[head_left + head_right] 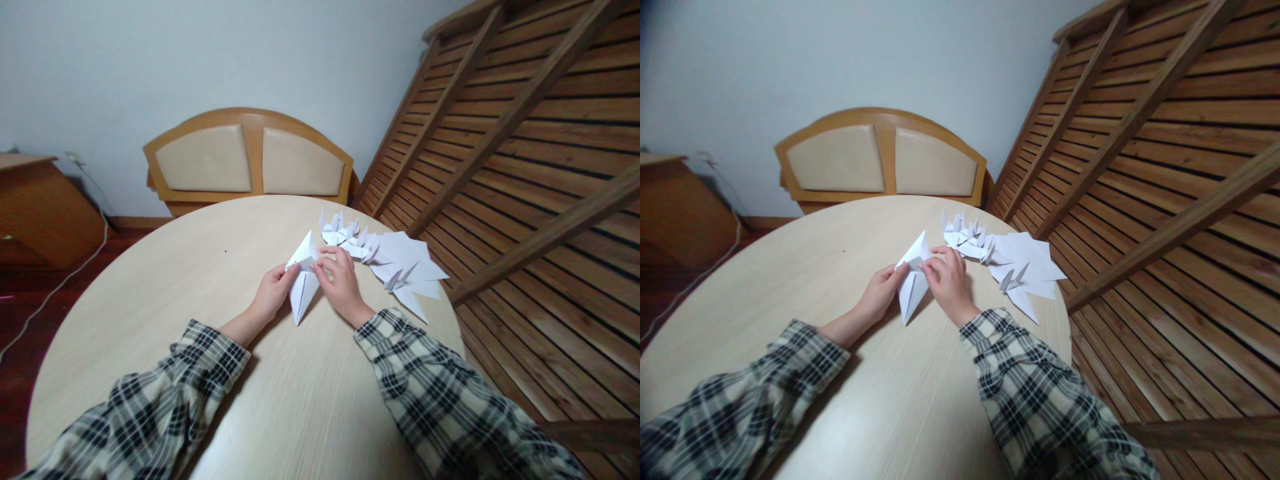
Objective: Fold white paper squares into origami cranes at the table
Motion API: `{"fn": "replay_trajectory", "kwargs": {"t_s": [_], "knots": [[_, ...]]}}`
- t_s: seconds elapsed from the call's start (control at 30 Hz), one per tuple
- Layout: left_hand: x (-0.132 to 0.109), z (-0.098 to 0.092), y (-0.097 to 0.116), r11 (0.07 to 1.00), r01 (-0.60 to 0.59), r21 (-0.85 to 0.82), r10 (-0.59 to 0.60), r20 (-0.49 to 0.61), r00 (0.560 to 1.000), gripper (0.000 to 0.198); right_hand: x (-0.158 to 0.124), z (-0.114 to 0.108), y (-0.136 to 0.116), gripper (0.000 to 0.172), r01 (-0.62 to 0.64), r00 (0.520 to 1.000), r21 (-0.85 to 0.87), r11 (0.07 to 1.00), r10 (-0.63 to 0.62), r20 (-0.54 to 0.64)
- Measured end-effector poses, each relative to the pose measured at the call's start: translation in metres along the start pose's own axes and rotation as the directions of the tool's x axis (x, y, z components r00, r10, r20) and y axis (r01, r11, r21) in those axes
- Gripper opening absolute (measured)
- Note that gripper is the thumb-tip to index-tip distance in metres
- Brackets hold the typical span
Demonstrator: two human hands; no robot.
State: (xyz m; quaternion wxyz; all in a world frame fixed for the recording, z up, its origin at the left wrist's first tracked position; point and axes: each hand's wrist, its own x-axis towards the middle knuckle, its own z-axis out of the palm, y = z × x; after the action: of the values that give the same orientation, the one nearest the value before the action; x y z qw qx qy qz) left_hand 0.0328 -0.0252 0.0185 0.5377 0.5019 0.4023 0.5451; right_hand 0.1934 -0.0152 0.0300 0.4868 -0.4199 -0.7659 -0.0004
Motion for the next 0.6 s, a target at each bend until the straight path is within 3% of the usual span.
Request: {"fn": "replay_trajectory", "kwargs": {"t_s": [0.13,0.23,0.27,0.33,0.4,0.47,0.6], "knots": [[0.001,-0.002,-0.002,0.999,-0.031,0.038,0.033,-0.057,0.998,0.041,0.0,0.005,-0.004,0.007,-0.08,0.996,0.077,0.994,0.083,-0.028],[0.004,-0.005,-0.004,0.998,-0.039,0.043,0.042,-0.087,0.995,0.042,0.006,0.011,0.001,0.023,-0.182,0.98,0.177,0.967,0.194,-0.052],[0.005,-0.006,-0.004,0.998,-0.043,0.046,0.048,-0.098,0.994,0.042,0.009,0.013,0.003,0.025,-0.216,0.974,0.226,0.95,0.227,-0.021],[0.008,-0.007,-0.005,0.997,-0.058,0.051,0.064,-0.122,0.99,0.041,0.017,0.017,0.009,0.024,-0.279,0.958,0.342,0.897,0.234,0.167],[0.01,-0.008,-0.006,0.997,-0.071,0.043,0.076,-0.146,0.986,0.041,0.024,0.021,0.014,0.039,-0.343,0.916,0.397,0.852,0.209,0.342],[0.012,-0.009,-0.007,0.997,-0.068,0.025,0.071,-0.162,0.984,0.041,0.03,0.026,0.016,0.045,-0.388,0.895,0.435,0.812,0.221,0.387],[0.018,-0.014,-0.009,0.999,-0.039,-0.004,0.037,-0.164,0.986,0.042,0.033,0.037,0.019,0.043,-0.428,0.893,0.492,0.758,0.27,0.361]]}}
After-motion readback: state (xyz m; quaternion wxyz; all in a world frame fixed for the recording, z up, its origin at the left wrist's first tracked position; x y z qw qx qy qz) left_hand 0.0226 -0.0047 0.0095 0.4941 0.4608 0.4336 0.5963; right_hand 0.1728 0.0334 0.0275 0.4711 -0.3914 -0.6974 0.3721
